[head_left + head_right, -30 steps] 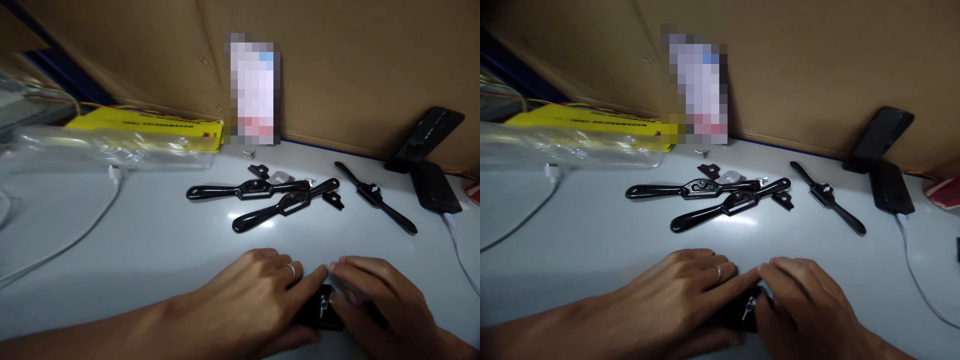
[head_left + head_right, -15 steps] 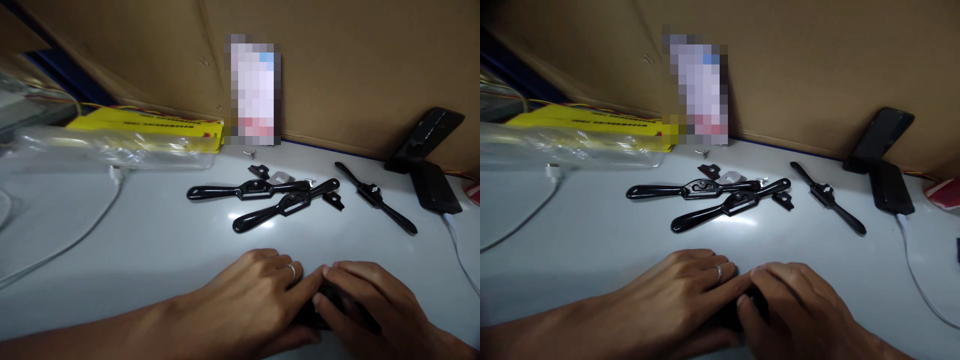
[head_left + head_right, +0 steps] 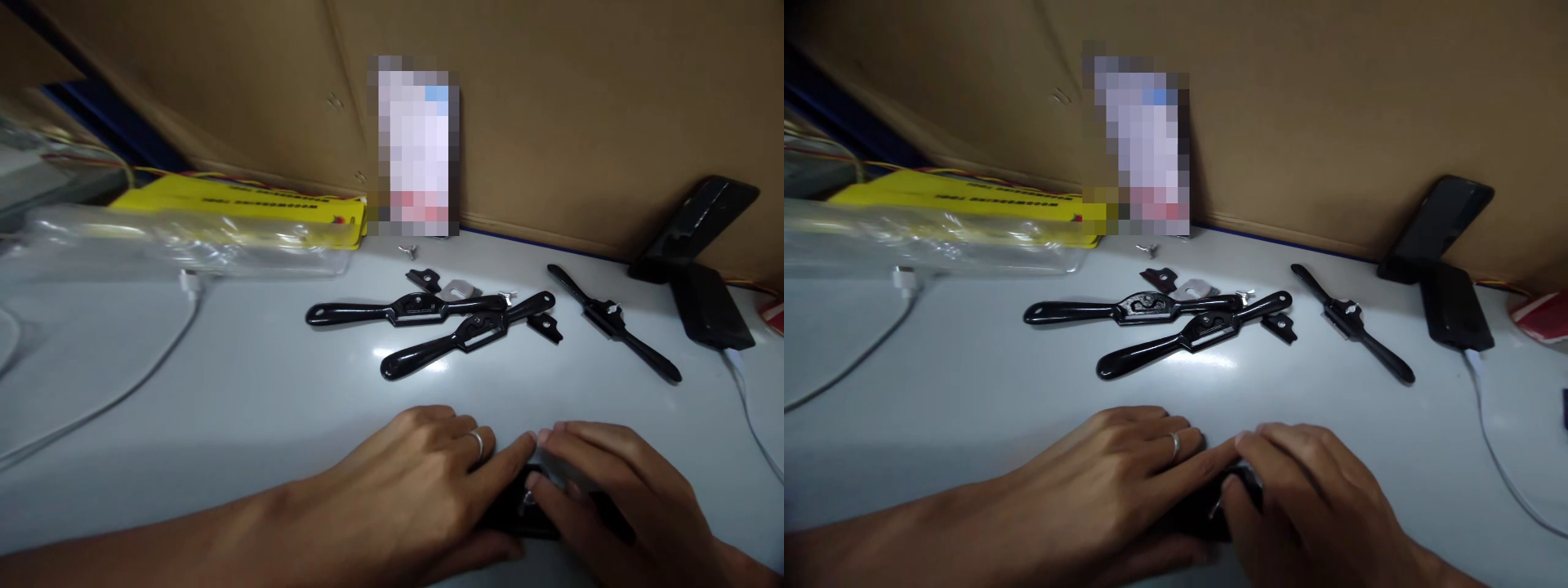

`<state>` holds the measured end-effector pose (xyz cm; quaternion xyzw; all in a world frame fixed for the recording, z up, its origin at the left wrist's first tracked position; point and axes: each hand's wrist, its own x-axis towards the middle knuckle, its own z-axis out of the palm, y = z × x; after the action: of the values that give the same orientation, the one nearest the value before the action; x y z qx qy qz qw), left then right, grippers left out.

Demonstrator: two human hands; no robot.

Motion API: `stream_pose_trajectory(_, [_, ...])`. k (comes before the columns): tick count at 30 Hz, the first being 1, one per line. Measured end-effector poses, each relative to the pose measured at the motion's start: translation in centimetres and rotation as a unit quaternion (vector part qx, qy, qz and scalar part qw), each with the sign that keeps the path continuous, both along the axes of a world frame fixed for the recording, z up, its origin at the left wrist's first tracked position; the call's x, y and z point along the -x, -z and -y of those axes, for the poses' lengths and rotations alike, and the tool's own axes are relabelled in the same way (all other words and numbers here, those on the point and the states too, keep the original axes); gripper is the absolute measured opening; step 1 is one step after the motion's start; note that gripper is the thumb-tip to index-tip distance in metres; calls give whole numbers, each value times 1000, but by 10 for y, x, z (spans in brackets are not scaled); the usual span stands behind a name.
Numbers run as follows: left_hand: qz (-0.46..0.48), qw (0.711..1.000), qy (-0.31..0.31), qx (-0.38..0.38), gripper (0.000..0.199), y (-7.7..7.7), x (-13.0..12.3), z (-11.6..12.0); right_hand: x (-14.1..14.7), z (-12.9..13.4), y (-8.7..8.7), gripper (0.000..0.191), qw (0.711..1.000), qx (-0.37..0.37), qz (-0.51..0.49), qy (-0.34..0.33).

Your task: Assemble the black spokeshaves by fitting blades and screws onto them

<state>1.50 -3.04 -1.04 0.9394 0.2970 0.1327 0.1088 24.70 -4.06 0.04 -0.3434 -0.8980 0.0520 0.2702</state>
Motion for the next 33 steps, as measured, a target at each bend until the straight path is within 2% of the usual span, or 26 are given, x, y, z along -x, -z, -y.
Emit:
stream_pose_trajectory(2, [-2, 1000, -2, -2, 51, -1, 0, 0, -1, 0, 0, 27, 1000, 10, -4, 22])
stream_pose_trajectory(7, [-2, 1000, -3, -3, 49, -1, 0, 0, -1, -1, 1, 26, 999, -25, 15, -42])
stream_pose_trajectory(11, [-2, 1000, -2, 5, 50, -1, 0, 0, -2, -2, 2, 31, 1000, -11, -1, -1])
stream_pose_trajectory(15, [6, 1000, -1, 6, 47, -1, 0, 0, 0, -2, 2, 27, 999, -33, -4, -43])
stream_pose_trajectory(19, [-4, 1000, -4, 3, 50, -2, 0, 0, 1, -2, 3, 29, 999, -6, -17, 28])
stream_pose_trajectory(21, [1, 1000, -2, 1, 47, -2, 0, 0, 0, -2, 3, 30, 1000, 5, -16, 3])
stream_pose_trajectory(24, [7, 1000, 0, -2, 46, -2, 0, 0, -1, -2, 1, 28, 999, -20, 2, -45])
stream_pose_trajectory(28, [-4, 1000, 0, -7, 51, -3, 0, 0, -2, -3, 2, 32, 1000, -23, 1, 1])
stream_pose_trajectory(33, [-2, 1000, 4, 1, 47, -2, 0, -1, 2, -1, 4, 29, 1000, -2, -21, -2])
